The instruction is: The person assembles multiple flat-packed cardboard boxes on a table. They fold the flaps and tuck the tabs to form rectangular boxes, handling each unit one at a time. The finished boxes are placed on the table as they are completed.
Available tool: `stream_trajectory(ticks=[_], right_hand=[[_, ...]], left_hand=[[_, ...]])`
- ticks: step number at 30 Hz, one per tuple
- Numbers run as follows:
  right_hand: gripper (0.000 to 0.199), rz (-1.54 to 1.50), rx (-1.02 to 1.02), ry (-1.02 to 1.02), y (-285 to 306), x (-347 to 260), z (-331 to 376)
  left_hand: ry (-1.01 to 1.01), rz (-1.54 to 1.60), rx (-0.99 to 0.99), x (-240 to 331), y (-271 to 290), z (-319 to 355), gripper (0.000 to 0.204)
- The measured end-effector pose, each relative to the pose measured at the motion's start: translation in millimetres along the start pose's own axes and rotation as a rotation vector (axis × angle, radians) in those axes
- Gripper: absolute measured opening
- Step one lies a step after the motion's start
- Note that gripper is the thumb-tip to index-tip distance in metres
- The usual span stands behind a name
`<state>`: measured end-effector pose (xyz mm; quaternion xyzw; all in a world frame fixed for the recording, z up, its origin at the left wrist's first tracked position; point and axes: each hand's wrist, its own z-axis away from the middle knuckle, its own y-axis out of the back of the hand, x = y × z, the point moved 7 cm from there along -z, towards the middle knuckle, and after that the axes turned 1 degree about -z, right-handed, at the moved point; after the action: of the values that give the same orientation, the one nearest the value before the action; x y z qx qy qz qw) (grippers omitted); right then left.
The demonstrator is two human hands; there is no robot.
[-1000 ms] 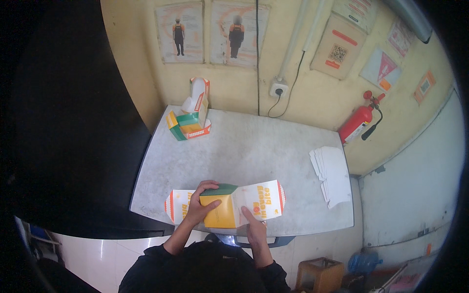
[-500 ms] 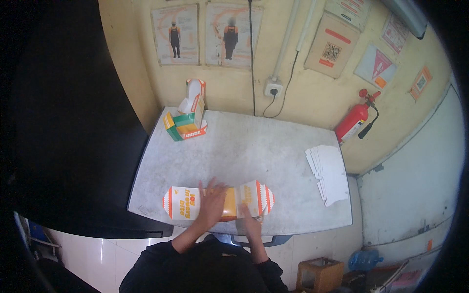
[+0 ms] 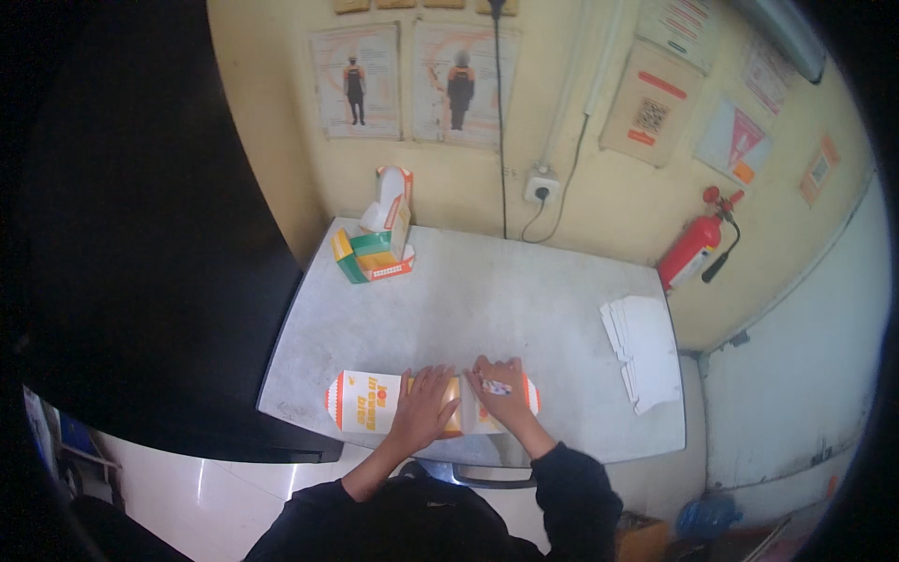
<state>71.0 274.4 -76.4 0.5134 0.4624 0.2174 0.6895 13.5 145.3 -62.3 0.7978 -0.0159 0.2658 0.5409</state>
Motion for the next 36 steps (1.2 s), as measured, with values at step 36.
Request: stream_trajectory(ticks=[36], right_hand=[[0.047,-0.16,0.255,0.041,-47,-79,18]], left_hand=[[0.368,0.478,0.178,-213,41,-244,0.051]])
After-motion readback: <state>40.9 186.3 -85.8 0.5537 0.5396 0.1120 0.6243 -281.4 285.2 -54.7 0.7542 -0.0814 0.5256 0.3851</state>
